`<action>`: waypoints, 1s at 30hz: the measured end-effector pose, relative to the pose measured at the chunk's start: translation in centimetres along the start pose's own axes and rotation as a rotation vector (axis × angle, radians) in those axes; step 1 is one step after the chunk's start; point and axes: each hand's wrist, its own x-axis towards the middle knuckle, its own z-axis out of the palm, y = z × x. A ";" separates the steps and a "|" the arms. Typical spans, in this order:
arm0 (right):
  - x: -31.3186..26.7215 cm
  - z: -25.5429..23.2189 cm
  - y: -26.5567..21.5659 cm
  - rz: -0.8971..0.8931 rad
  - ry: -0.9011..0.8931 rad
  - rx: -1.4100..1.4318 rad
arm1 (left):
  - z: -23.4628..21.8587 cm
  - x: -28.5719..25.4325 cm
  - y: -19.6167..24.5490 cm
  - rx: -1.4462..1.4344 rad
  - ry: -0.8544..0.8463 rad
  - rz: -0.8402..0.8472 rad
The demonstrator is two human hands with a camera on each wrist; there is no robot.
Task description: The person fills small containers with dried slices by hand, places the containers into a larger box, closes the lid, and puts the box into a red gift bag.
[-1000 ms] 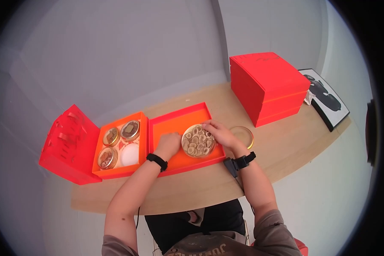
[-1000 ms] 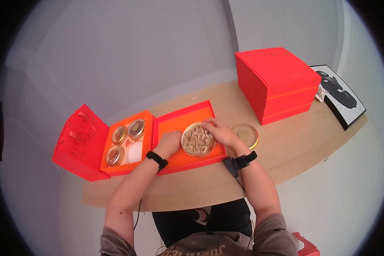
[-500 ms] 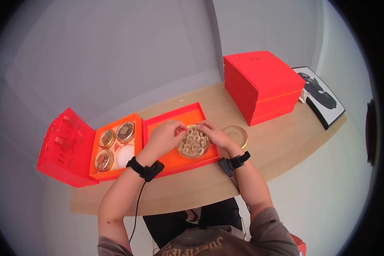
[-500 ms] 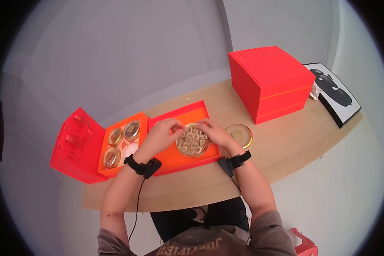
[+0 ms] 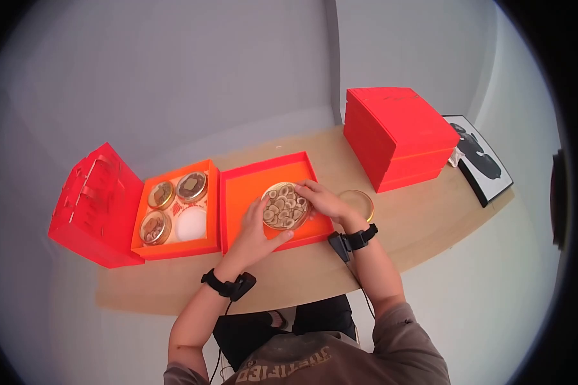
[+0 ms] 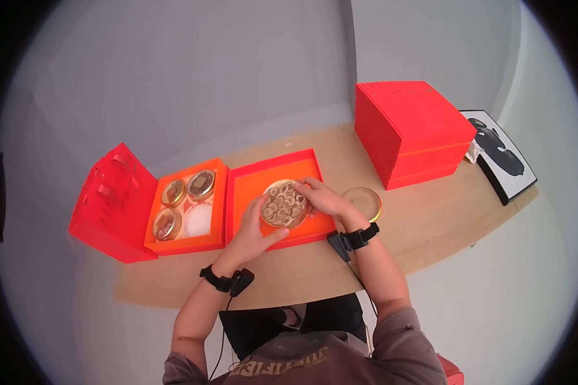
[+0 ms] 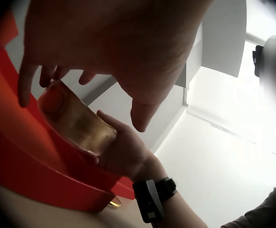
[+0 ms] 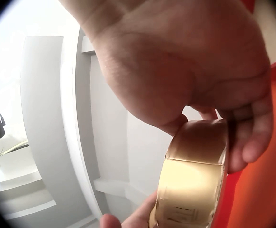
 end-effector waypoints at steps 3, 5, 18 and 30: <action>0.0 1.5 -1.1 0.002 -0.016 -0.047 | 0.6 -0.2 -0.9 -0.166 0.096 0.000; 0.3 2.1 -1.2 0.011 -0.006 -0.060 | 0.4 0.0 -1.9 -0.148 0.119 -0.004; 2.3 3.5 1.9 0.185 -0.080 -0.105 | 1.9 -0.3 -6.1 -0.162 0.131 -0.090; 1.8 4.5 -0.7 0.339 0.051 -0.215 | 2.2 -1.3 -5.3 0.042 0.106 -0.078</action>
